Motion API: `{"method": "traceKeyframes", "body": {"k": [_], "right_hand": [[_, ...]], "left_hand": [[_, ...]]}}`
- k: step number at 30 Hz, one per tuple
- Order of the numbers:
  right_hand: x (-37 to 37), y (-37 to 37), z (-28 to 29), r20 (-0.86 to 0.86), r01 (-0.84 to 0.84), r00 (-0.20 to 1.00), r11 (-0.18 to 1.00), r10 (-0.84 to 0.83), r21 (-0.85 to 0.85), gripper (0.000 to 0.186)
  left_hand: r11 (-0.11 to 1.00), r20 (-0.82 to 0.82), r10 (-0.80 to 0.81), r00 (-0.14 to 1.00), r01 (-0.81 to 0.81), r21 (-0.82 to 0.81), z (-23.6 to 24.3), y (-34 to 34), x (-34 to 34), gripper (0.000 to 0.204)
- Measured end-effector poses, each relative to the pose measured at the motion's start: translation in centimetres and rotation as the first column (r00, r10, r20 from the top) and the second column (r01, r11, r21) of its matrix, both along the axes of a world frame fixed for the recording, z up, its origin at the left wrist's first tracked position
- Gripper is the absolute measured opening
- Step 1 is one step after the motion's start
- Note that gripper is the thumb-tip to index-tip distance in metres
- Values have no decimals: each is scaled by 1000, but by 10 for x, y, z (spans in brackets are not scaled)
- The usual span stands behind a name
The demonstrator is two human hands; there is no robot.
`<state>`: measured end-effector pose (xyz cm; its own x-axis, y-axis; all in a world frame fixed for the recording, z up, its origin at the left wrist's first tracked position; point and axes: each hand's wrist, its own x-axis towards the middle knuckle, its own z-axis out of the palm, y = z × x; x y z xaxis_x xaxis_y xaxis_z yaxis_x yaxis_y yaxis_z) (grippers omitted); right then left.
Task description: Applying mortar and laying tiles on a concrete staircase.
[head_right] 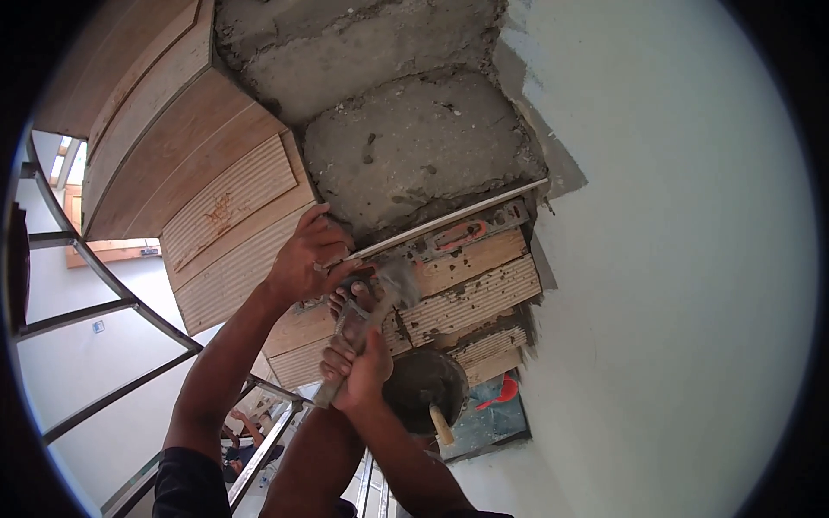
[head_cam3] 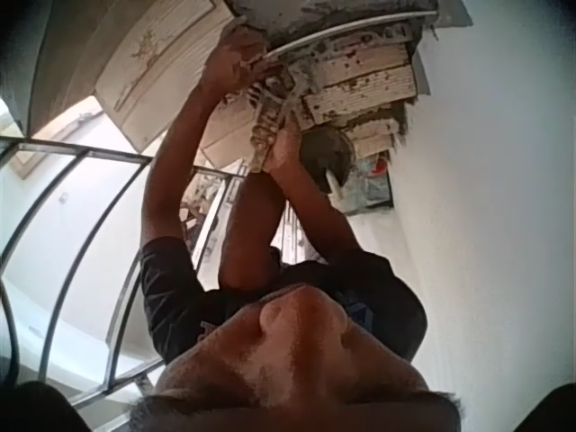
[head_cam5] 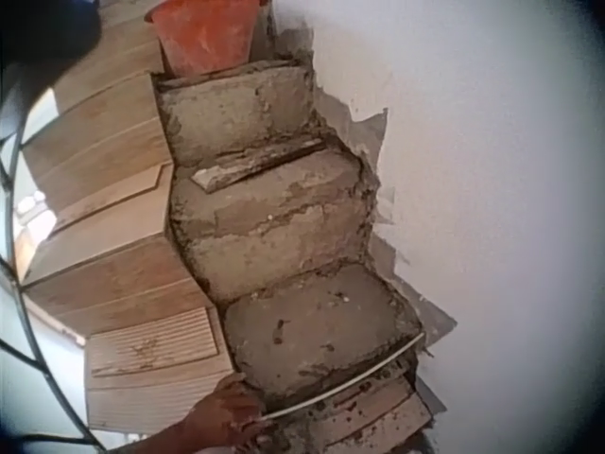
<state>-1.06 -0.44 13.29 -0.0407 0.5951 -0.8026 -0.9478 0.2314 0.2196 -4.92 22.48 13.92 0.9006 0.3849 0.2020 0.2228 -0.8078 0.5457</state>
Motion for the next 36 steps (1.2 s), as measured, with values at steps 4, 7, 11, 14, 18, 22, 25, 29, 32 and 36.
{"method": "traceKeyframes", "body": {"k": [4, 7, 11, 14, 18, 22, 25, 29, 32, 36], "right_hand": [[0, -22, 0, 85, -148, 987, 972, 134, 184, 47], [7, -47, -6, 82, -182, 981, 977, 174, 107, 47], [34, -69, -26, 65, -221, 974, 969, 215, 105, 47], [47, -85, -31, 132, -242, 962, 970, 237, 19, 45], [68, -101, -36, 172, -253, 950, 965, 261, -66, 44], [86, -110, -41, 230, -260, 928, 952, 293, -165, 44], [96, -110, -41, 235, -244, 931, 954, 281, -175, 43], [103, -101, -40, 198, -158, 963, 977, 185, -145, 39], [102, -90, -43, 209, -106, 968, 983, 136, -148, 35], [89, -86, -42, 324, -237, 894, 940, 310, -247, 31]], "left_hand": [[999, 24, -2, 1000, 1, 48, -3, 4, 0, 18], [1000, 7, 10, 1000, -10, 19, -4, -2, -6, 22], [998, 19, 62, 998, -63, 32, -4, -8, -5, 31], [994, -20, 77, 997, -75, 76, -2, -9, -3, 34], [991, -4, 73, 997, -73, -108, -1, -4, -7, 32], [974, 2, 79, 997, -76, -215, -2, -1, -4, 35], [982, -41, 64, 997, -70, -173, -1, -1, -3, 35], [993, -1, 109, 994, -109, 35, -10, -10, -6, 36], [986, 115, 161, 980, -165, 24, -25, -11, -8, 37], [982, 161, 188, 969, -191, 5, -21, -11, -8, 32]]}}
